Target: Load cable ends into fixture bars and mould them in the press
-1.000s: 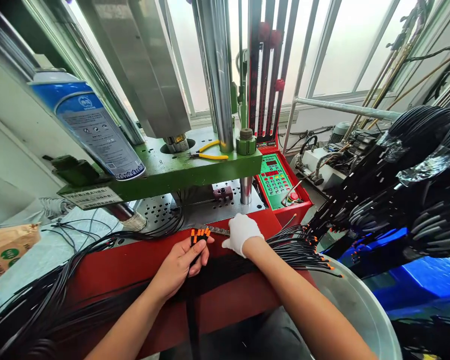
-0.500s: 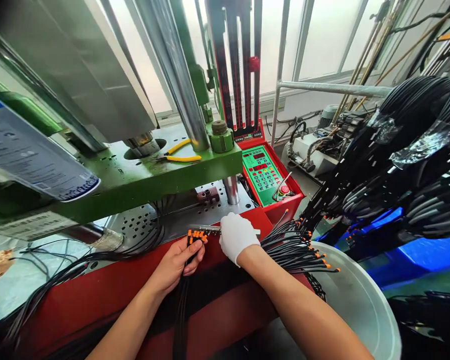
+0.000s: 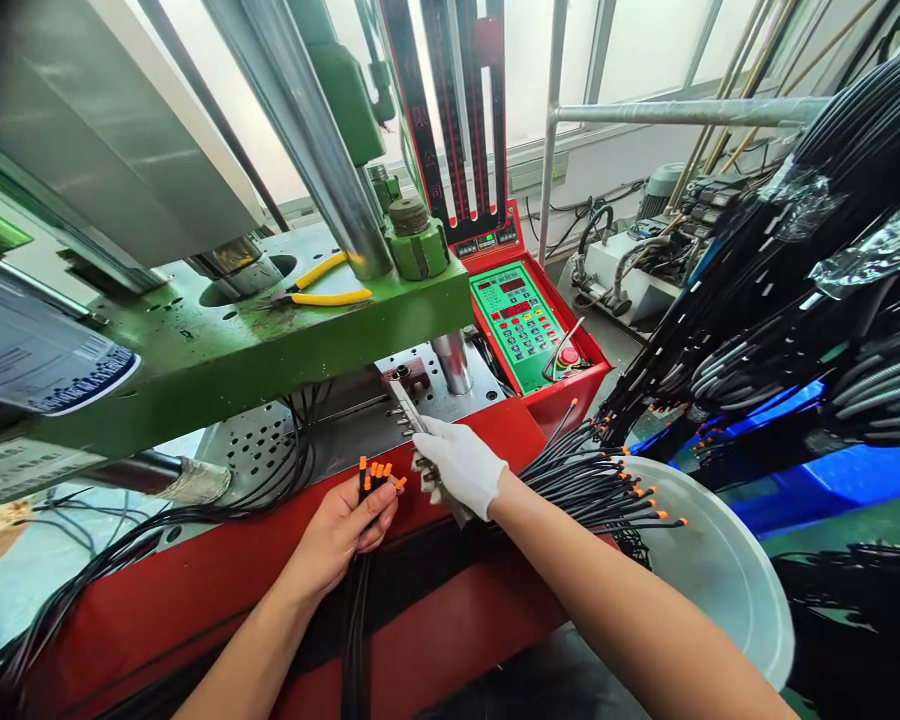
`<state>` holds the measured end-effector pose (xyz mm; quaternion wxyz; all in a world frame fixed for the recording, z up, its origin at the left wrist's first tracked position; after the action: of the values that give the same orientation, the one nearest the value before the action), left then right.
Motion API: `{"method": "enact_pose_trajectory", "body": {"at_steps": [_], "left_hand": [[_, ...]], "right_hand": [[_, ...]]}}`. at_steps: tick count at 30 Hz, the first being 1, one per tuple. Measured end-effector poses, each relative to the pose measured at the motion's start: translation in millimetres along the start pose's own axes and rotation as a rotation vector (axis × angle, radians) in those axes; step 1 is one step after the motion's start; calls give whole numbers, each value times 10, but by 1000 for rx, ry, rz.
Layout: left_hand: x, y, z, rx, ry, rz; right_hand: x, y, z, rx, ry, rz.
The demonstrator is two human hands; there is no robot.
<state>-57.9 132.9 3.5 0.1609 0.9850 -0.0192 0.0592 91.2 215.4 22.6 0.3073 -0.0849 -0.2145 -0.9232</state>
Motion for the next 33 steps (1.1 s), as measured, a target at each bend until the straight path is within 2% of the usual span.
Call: {"method": "enact_pose_trajectory", "body": {"at_steps": [3, 19, 22, 25, 28, 30, 33], "left_hand": [[-4, 0, 15, 2, -35, 21], [11, 7, 37, -13, -101, 12], [48, 28, 3, 19, -248, -61], [129, 77, -72, 118, -470, -183], [197, 118, -122, 215, -619, -264], [194, 115, -113, 222, -608, -251], [112, 72, -60, 131, -366, -185]], "right_hand": [[32, -2, -19, -116, -28, -5], [110, 63, 22, -141, -12, -56], [105, 51, -8, -147, -2, -88], [98, 25, -59, -168, 23, -129], [102, -2, -107, -187, 39, -105], [101, -10, -118, -190, 19, -60], [82, -3, -87, -194, -20, 7]]}}
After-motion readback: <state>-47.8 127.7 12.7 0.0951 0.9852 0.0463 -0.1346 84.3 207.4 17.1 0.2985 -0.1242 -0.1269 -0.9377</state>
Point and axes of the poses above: each hand's wrist, its own y-axis away from the middle knuckle, its own x-axis out of the palm, z = x × y, the point moved 2 cm from there along -y, towards the middle knuckle
